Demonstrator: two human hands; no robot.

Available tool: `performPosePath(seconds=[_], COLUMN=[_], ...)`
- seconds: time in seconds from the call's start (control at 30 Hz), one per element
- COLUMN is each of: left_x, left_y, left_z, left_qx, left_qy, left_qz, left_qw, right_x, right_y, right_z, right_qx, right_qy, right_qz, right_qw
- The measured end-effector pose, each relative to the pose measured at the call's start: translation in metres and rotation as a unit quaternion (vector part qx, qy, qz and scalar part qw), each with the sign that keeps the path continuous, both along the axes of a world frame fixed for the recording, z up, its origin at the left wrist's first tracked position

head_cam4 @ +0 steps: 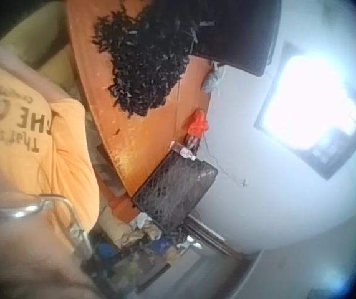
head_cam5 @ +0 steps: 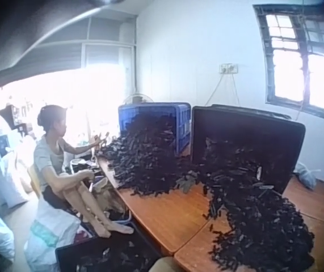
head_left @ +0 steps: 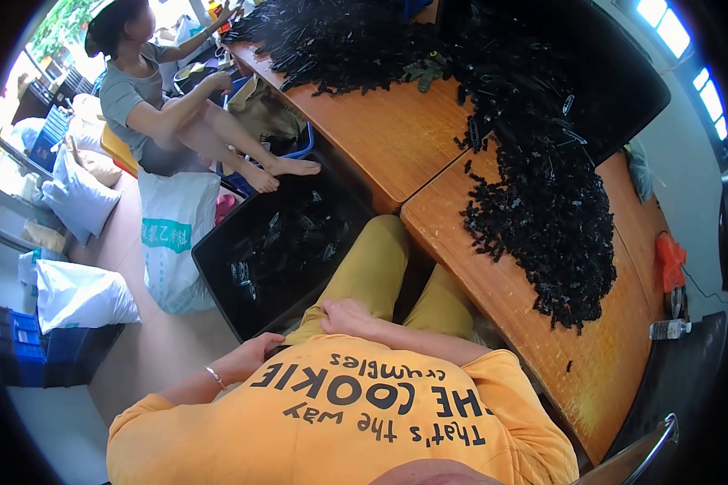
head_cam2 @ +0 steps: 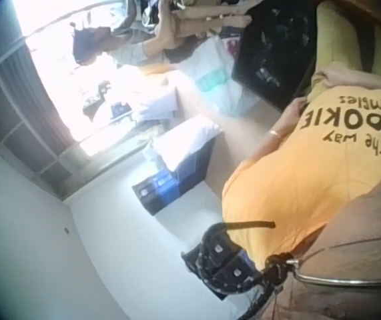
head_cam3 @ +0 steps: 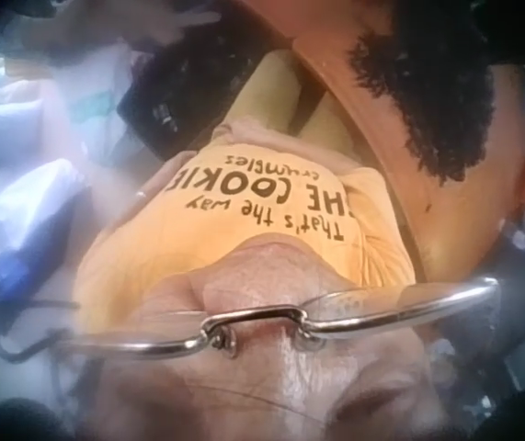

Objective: The person assembles small black plastic buckles by hand on a wooden desk.

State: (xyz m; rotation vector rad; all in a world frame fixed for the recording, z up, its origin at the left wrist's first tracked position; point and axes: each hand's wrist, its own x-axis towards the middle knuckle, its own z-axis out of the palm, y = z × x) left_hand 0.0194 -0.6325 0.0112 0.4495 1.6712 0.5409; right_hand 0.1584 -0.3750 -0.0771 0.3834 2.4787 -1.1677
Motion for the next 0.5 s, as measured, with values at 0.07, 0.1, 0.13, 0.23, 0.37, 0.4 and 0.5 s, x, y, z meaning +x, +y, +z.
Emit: performPosePath(seconds=[0.07,0.1,0.13,0.23,0.37,0.4,0.5], left_x=[0.008,0.011,0.016,0.023,0.008,0.003,-0.024], left_y=[-0.003,-0.003,-0.001,-0.004,-0.001,0.006,0.038], left_z=[-0.002,-0.002,-0.003,-0.015,-0.028,-0.016,0.033], left_qx=[0.007,0.014,0.013,0.003,-0.044,-0.071,-0.122], left_qy=[-0.005,-0.011,-0.010,-0.005,0.006,0.026,0.072], left_qz=[0.023,0.043,0.042,0.141,0.070,-0.003,-0.302], left_qw=[1.000,0.999,0.999,0.990,0.997,0.997,0.943], right_x=[0.001,0.001,0.002,0.002,0.003,0.002,0.002], right_y=[-0.001,-0.001,0.000,0.002,0.002,0.000,-0.004], right_z=[-0.005,-0.005,-0.004,0.005,0.008,0.006,-0.009], right_qx=[0.001,0.003,0.001,-0.029,-0.066,-0.071,-0.079], right_qy=[0.011,0.021,0.021,0.047,0.050,0.052,0.068], right_qz=[-0.005,-0.012,-0.013,0.010,0.045,0.050,0.051], right_qw=[1.000,1.000,1.000,0.998,0.996,0.995,0.993])
